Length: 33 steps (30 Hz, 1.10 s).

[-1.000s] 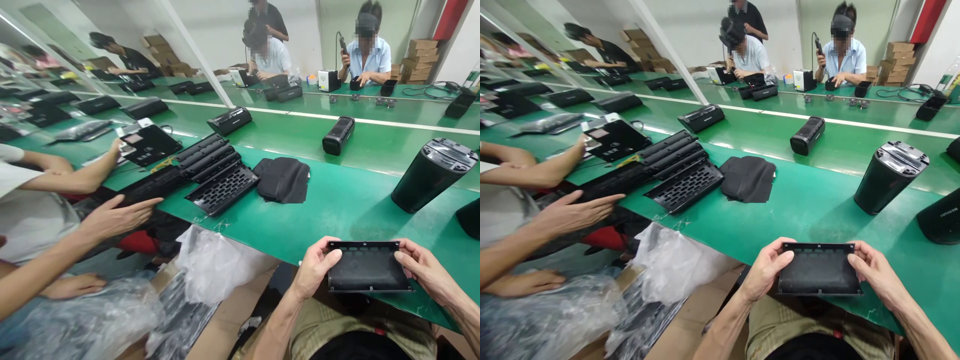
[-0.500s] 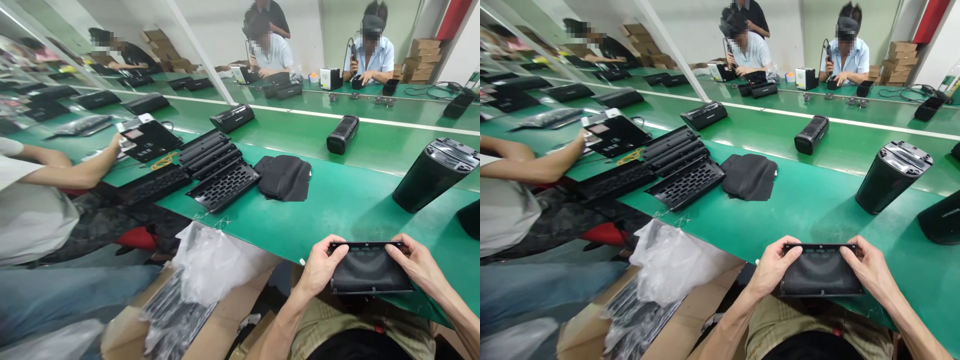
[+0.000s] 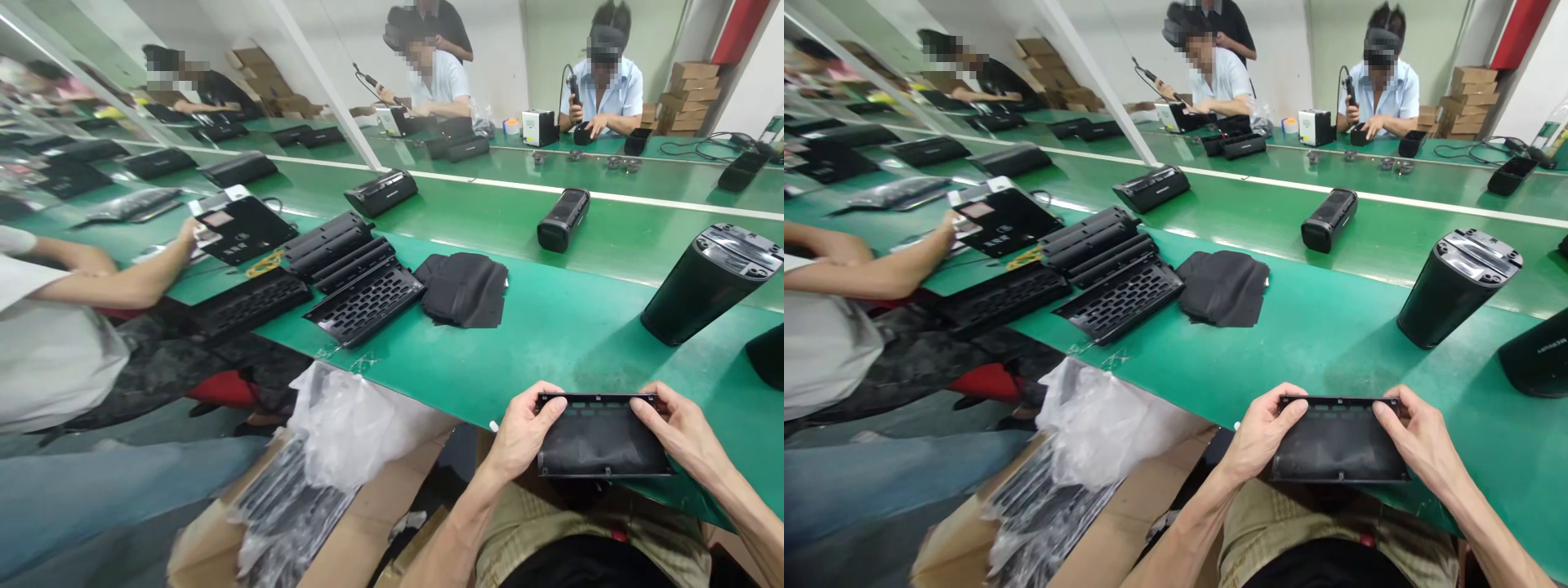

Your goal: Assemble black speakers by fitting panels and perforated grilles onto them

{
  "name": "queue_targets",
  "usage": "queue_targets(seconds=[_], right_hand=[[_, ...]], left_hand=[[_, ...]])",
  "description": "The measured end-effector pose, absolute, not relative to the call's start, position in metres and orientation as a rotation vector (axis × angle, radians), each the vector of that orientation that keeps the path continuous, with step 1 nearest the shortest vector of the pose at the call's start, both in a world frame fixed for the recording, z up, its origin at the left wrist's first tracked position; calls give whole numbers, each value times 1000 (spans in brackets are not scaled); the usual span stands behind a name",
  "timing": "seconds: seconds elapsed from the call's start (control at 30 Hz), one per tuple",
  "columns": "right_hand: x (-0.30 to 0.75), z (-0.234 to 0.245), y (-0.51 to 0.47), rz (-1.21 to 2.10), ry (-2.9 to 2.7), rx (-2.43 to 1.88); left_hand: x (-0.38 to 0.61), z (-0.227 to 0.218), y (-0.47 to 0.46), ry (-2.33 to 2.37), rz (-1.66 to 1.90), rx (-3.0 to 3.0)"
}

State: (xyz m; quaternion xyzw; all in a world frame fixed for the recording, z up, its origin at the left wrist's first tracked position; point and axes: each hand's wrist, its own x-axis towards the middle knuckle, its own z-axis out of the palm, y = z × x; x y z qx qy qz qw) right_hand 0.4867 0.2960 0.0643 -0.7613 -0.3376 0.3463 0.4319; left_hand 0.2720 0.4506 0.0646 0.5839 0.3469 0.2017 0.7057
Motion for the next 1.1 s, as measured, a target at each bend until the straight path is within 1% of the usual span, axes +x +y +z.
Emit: queue_targets(seconds=[0.37, 0.6, 0.87, 1.1], right_hand=[[488, 56, 293, 768, -916, -1950], [488, 57, 291, 844, -916, -1941], [493, 69, 289, 1168, -674, -1649], [490, 76, 302, 1244, -600, -1513]], left_hand=[[269, 62, 453, 751, 423, 1377], [266, 60, 453, 711, 412, 1222], [269, 62, 449, 687, 472, 788], [264, 66, 451, 499, 265, 250]])
